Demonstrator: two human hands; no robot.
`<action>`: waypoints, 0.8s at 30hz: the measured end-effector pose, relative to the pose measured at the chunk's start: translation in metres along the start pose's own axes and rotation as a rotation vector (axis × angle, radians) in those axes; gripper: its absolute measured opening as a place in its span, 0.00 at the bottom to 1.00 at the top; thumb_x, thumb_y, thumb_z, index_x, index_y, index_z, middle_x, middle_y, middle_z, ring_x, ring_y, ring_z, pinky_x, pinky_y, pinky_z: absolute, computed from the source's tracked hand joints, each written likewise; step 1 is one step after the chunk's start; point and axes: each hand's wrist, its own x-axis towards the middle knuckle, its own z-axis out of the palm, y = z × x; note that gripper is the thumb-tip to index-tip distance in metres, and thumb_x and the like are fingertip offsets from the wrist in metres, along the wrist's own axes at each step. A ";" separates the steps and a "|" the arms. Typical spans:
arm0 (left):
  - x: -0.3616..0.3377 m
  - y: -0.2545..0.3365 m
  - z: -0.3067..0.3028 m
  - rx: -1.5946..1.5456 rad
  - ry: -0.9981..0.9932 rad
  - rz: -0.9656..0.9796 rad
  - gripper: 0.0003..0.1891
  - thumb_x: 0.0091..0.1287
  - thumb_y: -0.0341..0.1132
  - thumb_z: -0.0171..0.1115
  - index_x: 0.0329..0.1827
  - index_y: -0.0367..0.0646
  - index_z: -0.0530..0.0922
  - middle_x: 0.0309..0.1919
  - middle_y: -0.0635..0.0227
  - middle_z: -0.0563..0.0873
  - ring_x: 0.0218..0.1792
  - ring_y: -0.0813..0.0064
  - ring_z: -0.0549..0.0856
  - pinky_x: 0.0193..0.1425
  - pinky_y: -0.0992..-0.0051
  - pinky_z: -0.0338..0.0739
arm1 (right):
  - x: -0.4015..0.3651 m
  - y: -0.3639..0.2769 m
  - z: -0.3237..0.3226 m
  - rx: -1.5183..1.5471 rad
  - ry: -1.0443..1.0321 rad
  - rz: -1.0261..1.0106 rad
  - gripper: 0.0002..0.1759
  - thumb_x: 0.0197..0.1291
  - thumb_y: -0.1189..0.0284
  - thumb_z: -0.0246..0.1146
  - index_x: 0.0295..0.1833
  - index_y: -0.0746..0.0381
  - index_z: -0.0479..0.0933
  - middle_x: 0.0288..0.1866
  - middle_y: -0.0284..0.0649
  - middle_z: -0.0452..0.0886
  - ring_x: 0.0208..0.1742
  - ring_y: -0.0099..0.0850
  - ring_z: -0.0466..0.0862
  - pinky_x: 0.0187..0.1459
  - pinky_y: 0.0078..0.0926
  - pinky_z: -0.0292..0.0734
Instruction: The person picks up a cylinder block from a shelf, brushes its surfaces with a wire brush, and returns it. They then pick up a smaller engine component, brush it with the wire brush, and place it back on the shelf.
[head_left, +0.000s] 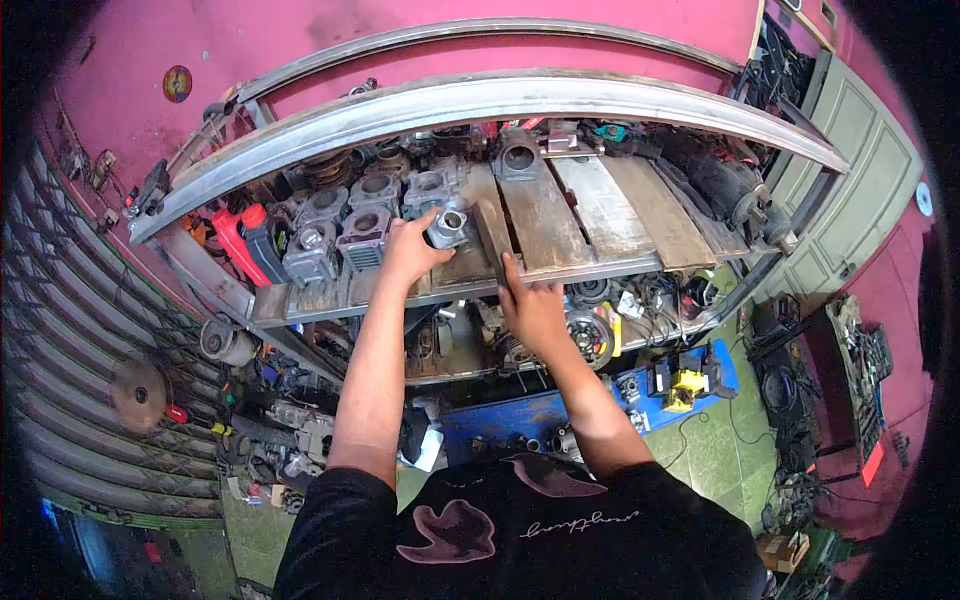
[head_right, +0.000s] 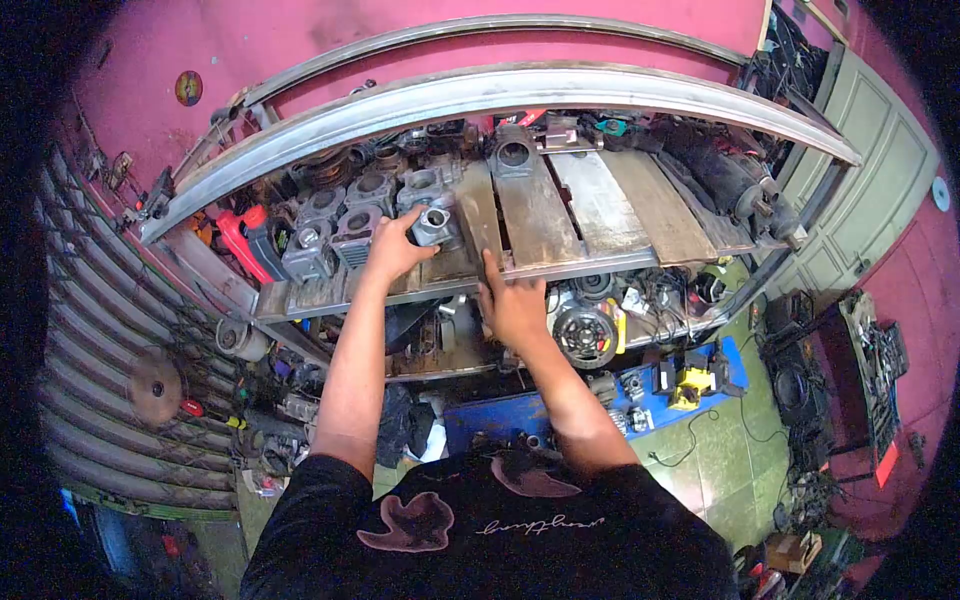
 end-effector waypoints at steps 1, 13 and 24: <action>-0.001 -0.003 0.002 0.002 0.000 -0.003 0.45 0.44 0.46 0.84 0.72 0.60 0.80 0.46 0.45 0.88 0.52 0.47 0.84 0.61 0.57 0.80 | 0.012 -0.001 0.005 -0.061 0.168 -0.057 0.35 0.72 0.61 0.62 0.82 0.54 0.63 0.33 0.52 0.87 0.40 0.48 0.88 0.54 0.50 0.70; 0.001 0.008 -0.001 0.080 -0.040 -0.081 0.43 0.46 0.49 0.83 0.72 0.67 0.79 0.51 0.52 0.90 0.57 0.51 0.85 0.65 0.55 0.78 | 0.032 0.006 0.009 -0.215 0.118 -0.117 0.38 0.73 0.57 0.58 0.84 0.56 0.58 0.31 0.48 0.88 0.37 0.47 0.89 0.51 0.54 0.70; 0.002 0.005 0.000 0.067 -0.068 -0.087 0.44 0.46 0.49 0.82 0.73 0.64 0.78 0.51 0.52 0.90 0.57 0.50 0.85 0.65 0.52 0.78 | 0.100 0.004 0.013 -0.141 -0.105 0.002 0.36 0.74 0.56 0.57 0.83 0.51 0.59 0.33 0.48 0.89 0.35 0.47 0.89 0.52 0.57 0.71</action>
